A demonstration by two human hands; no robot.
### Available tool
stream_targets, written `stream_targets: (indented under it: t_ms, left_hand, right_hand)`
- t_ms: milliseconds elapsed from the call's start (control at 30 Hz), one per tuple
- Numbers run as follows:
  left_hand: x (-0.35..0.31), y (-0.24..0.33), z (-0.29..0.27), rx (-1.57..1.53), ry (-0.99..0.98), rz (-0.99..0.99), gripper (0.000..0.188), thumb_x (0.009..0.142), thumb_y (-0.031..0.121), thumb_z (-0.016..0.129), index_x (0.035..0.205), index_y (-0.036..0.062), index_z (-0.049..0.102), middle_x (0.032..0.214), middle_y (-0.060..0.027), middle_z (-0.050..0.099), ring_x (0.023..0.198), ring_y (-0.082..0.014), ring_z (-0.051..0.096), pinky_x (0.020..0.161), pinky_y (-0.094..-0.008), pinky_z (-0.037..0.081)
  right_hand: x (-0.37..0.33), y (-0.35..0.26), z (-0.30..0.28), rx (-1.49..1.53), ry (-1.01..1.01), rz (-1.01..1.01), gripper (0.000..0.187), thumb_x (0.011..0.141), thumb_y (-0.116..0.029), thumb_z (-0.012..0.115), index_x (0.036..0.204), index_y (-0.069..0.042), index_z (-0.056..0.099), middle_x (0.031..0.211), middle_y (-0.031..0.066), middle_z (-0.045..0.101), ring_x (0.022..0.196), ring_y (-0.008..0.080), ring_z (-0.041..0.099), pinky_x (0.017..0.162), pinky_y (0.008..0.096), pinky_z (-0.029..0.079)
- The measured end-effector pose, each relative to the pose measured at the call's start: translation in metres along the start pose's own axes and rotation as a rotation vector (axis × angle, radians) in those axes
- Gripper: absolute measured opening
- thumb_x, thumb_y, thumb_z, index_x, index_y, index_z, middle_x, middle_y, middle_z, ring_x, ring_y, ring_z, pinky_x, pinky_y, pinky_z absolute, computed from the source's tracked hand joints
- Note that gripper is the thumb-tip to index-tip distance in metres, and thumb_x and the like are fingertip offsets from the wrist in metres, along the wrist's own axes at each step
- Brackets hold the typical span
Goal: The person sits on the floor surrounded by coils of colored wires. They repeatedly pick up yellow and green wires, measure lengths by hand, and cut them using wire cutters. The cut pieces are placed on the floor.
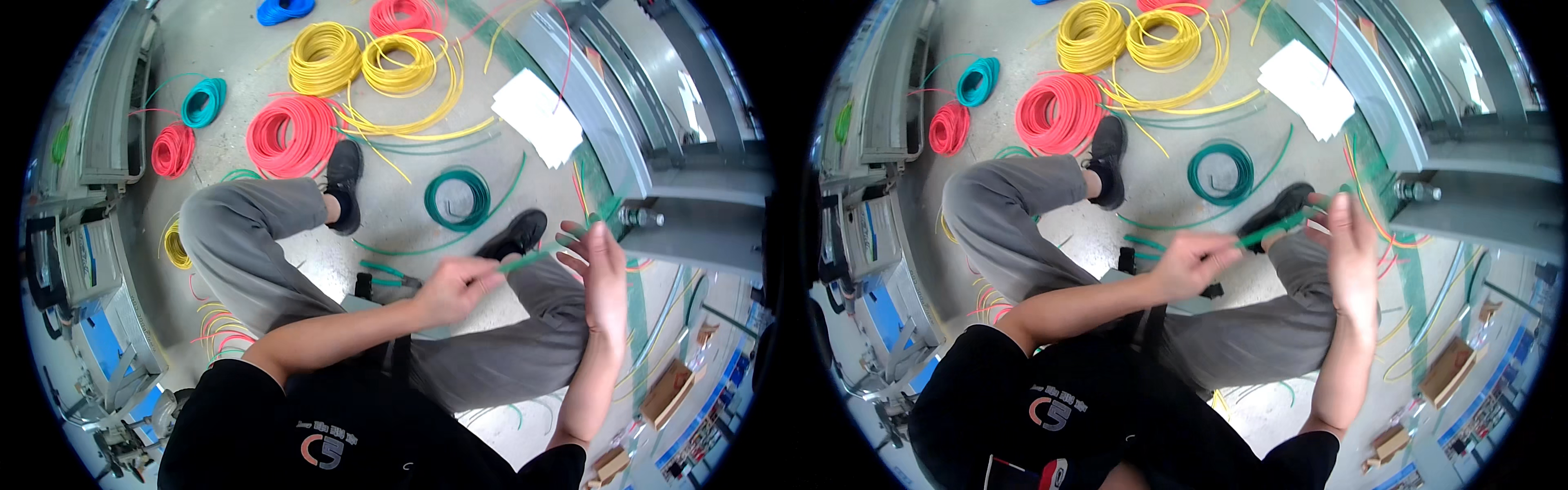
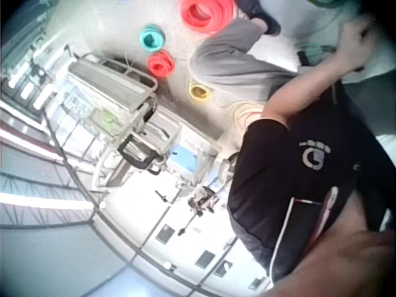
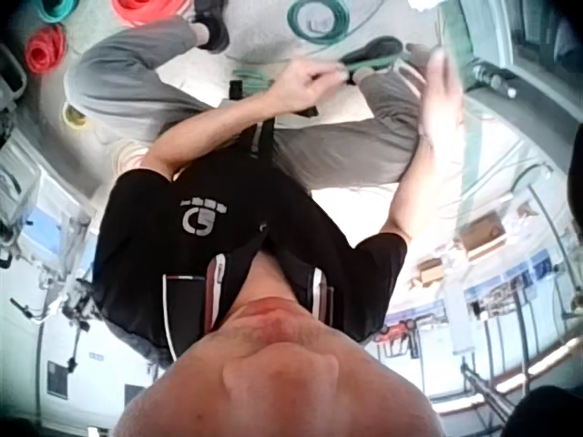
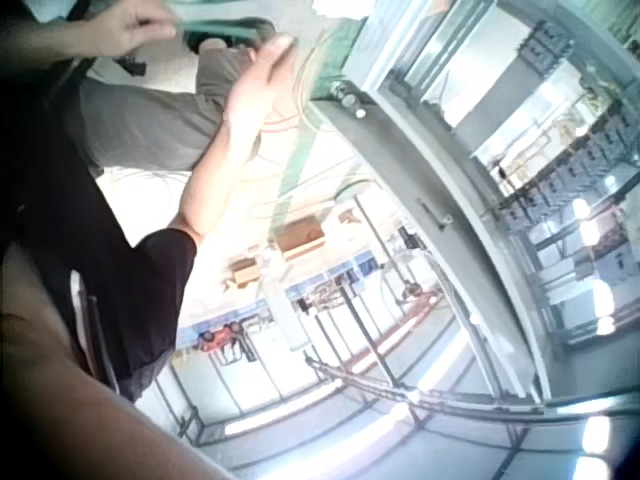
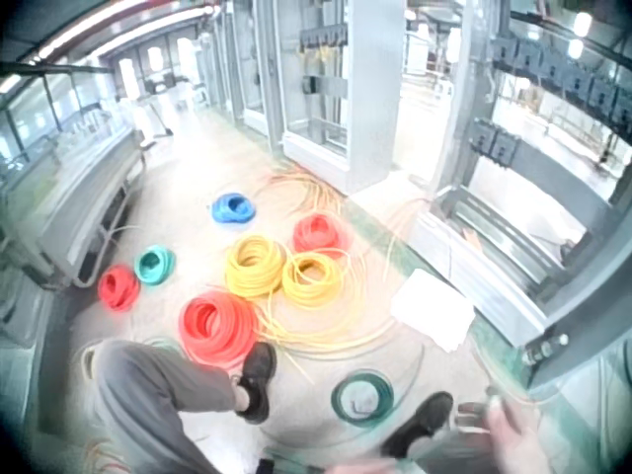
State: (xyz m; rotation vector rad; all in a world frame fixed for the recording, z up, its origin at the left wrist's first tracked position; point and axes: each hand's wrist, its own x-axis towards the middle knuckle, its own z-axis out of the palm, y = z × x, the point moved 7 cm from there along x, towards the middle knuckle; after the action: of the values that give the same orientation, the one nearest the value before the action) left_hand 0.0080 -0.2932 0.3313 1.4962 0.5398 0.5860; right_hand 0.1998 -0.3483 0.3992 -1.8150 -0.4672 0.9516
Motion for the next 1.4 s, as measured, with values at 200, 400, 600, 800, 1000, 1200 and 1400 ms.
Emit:
stream_targets:
  t_ms: [200, 400, 600, 800, 1000, 1200, 1400]
  left_hand:
    - [0.035, -0.011, 0.002, 0.255, -0.216, 0.234, 0.013, 0.086, 0.01, 0.061, 0.094, -0.0004, 0.059, 0.072, -0.0149, 0.06, 0.064, -0.0312, 0.061, 0.057, -0.04, 0.046]
    - [0.069, -0.161, -0.054, 1.027, -0.142, 0.06, 0.016, 0.076, 0.009, 0.056, 0.091, 0.0055, 0.063, 0.094, -0.0135, 0.057, 0.094, -0.032, 0.055, 0.08, -0.0449, 0.044]
    - [0.094, -0.231, -0.117, 1.081, -0.37, -0.392, 0.017, 0.078, 0.014, 0.055, 0.089, 0.0053, 0.066, 0.084, -0.0213, 0.065, 0.083, -0.0366, 0.064, 0.074, -0.0487, 0.051]
    - [0.213, -0.206, -0.194, 1.074, -0.299, -0.354, 0.023, 0.079, 0.014, 0.053, 0.094, 0.0093, 0.069, 0.088, -0.0203, 0.067, 0.089, -0.0371, 0.064, 0.079, -0.0472, 0.052]
    - [0.245, -0.146, -0.294, 1.424, -0.896, -0.445, 0.027, 0.077, 0.016, 0.057, 0.098, 0.0042, 0.068, 0.097, -0.0175, 0.068, 0.09, -0.0315, 0.066, 0.075, -0.0415, 0.053]
    - [0.138, -0.034, -0.591, 1.621, 0.186, -0.556, 0.032, 0.078, 0.012, 0.053, 0.107, 0.0097, 0.066, 0.103, -0.0182, 0.066, 0.096, -0.0359, 0.063, 0.081, -0.0461, 0.051]
    - [-0.191, -0.045, -0.693, 1.339, 0.584, -0.973, 0.025, 0.08, 0.016, 0.049, 0.088, 0.0007, 0.067, 0.095, -0.0251, 0.065, 0.092, -0.0412, 0.063, 0.081, -0.0491, 0.05]
  right_hand:
    - [0.055, -0.079, -0.029, 0.801, -0.098, -0.172, 0.025, 0.101, -0.019, 0.043, 0.114, 0.001, 0.051, 0.066, -0.0044, 0.032, 0.052, 0.0046, 0.021, 0.045, 0.022, 0.024]
    - [0.049, -0.073, -0.024, 0.593, 0.186, -0.29, 0.025, 0.101, -0.022, 0.043, 0.113, -0.001, 0.05, 0.066, -0.005, 0.027, 0.054, 0.0043, 0.02, 0.046, 0.0221, 0.018]
    - [0.033, -0.054, -0.032, 0.588, 0.311, -0.186, 0.024, 0.103, -0.024, 0.039, 0.108, -0.003, 0.05, 0.063, -0.0066, 0.022, 0.051, 0.0026, 0.017, 0.043, 0.0206, 0.016]
    - [0.033, -0.055, -0.016, 0.585, 0.196, -0.191, 0.022, 0.102, -0.024, 0.04, 0.105, -0.003, 0.046, 0.062, -0.0059, 0.025, 0.048, 0.0017, 0.019, 0.04, 0.0199, 0.015]
    - [0.032, -0.049, -0.018, 0.578, 0.329, -0.116, 0.023, 0.102, -0.026, 0.042, 0.106, -0.003, 0.046, 0.064, -0.0062, 0.021, 0.048, 0.0015, 0.017, 0.04, 0.0188, 0.015]
    - [0.025, -0.077, 0.027, 0.531, 0.271, -0.094, 0.023, 0.099, -0.025, 0.048, 0.096, -0.002, 0.054, 0.06, -0.0036, 0.026, 0.05, 0.0077, 0.022, 0.044, 0.023, 0.023]
    - [0.046, -0.061, 0.046, 0.53, 0.08, -0.113, 0.026, 0.103, -0.022, 0.04, 0.111, 0.001, 0.049, 0.065, -0.0037, 0.024, 0.052, 0.0038, 0.02, 0.043, 0.0198, 0.02]
